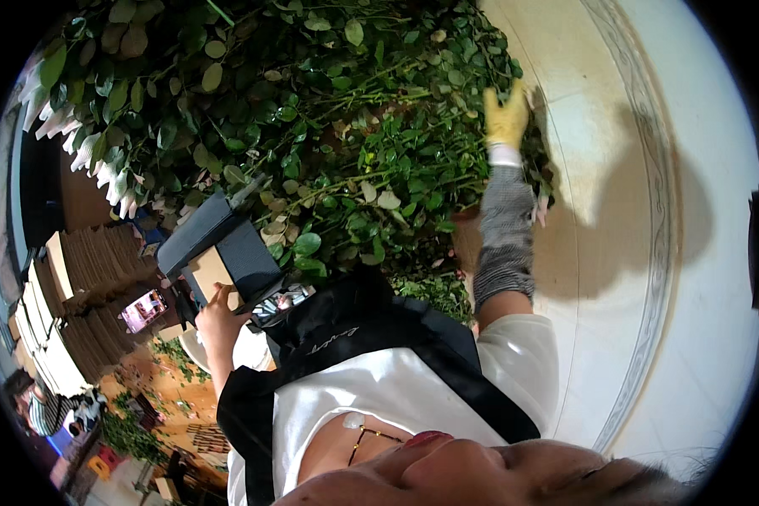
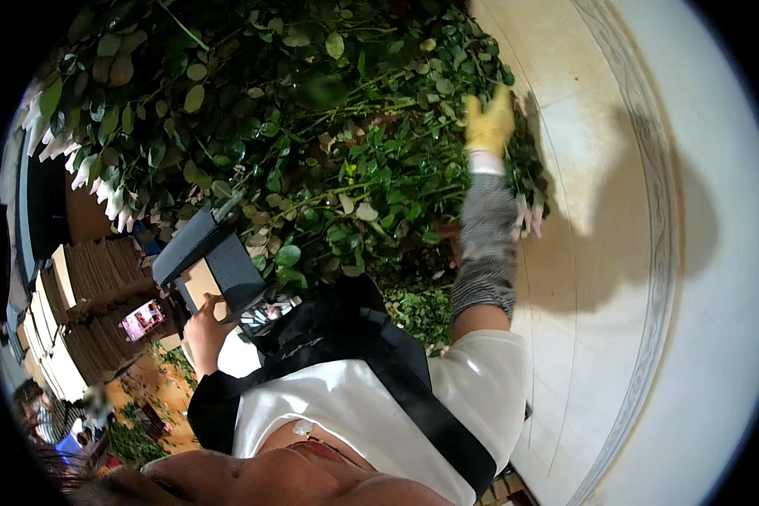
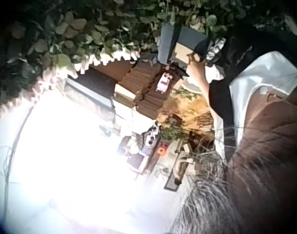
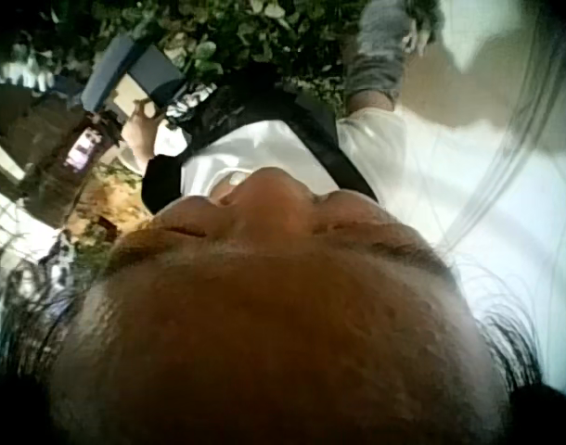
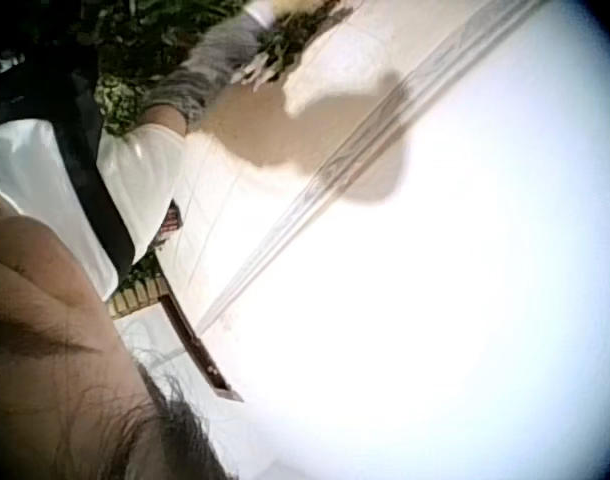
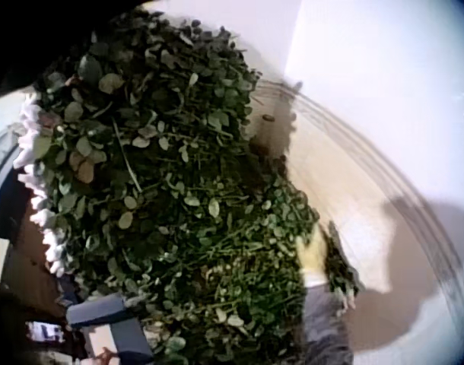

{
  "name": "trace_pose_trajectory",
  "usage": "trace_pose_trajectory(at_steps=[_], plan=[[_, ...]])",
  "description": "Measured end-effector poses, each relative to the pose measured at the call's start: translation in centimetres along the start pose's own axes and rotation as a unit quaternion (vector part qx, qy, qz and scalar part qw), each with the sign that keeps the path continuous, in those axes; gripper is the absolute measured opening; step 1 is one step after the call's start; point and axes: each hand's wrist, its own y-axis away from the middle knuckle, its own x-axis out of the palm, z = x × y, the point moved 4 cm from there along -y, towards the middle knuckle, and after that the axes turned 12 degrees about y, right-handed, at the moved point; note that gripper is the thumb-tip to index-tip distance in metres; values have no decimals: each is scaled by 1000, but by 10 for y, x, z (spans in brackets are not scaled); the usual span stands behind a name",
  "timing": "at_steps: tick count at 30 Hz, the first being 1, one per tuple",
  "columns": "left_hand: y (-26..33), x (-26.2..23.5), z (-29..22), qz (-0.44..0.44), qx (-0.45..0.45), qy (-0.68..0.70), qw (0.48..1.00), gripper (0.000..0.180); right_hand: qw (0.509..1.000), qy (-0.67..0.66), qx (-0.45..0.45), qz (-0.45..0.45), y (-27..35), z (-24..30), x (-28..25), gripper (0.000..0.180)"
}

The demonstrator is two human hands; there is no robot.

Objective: The person picks up roses one at a time from a pile, arranges them together, and wraps the bunch with dark paper and brown paper. They secure the wrap using a tape dispenser.

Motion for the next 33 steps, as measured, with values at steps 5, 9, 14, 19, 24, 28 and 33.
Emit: trace_pose_trajectory(at_steps=[5,9,14,19,24,28,33], plan=[[-8,-2,-11,21,7,-21,1000,60,926,288,45,240,-76,-207,95,86],[-6,-5,-11,12,15,-9,1000,64,951,204,4,232,-115,-212,68,58],[2,-9,-13,22,-15,-6,1000,66,946,315,-69,20,-91,-82,-97,42],[-8,2,-1,-14,36,20,999,65,976,213,-23,-39,-82,-98,-166,45],[5,7,2,-24,16,22,999,68,960,-228,8,159,-57,-55,-150,45],[2,3,-4,-9,61,25,998,66,732,-617,170,233,-17,-60,-124,41],[-12,-21,-2,-50,152,56,985,84,732,-630,114,231,92,38,-118,43]])
